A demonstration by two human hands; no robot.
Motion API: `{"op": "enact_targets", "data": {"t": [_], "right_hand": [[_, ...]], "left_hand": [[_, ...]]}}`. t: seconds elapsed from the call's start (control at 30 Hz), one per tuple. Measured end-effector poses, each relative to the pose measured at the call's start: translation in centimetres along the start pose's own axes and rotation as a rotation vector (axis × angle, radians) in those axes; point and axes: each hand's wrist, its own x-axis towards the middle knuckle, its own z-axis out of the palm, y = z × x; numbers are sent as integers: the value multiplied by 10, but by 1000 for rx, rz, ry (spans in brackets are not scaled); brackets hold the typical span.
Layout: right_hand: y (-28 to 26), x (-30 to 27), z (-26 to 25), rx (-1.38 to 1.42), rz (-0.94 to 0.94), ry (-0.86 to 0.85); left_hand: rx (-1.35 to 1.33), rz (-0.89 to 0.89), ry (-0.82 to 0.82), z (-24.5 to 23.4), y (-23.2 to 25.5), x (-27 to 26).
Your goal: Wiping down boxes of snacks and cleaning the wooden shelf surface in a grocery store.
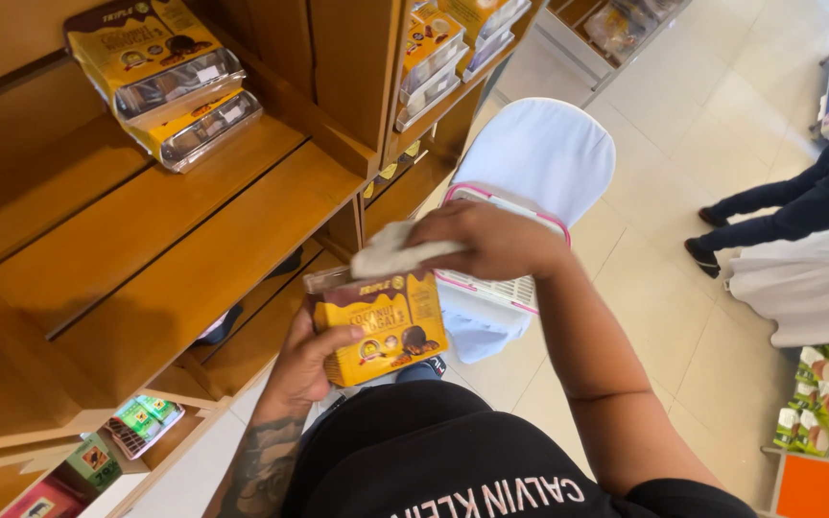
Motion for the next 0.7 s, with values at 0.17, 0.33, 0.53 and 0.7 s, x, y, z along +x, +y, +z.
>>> {"op": "enact_targets", "data": {"t": [0.17,0.33,0.53,0.7], "right_hand": [[18,-29,-17,-148,281,102],[-17,-16,4,-64,101,389],[-43,11,54,-449,-56,275],[-26,11,36,-298,5,172]], "left_hand": [[-52,31,50,-8,23,4],[5,74,50,-2,17,14],[85,49,5,23,9,10],[108,22,18,24,11,2]]}}
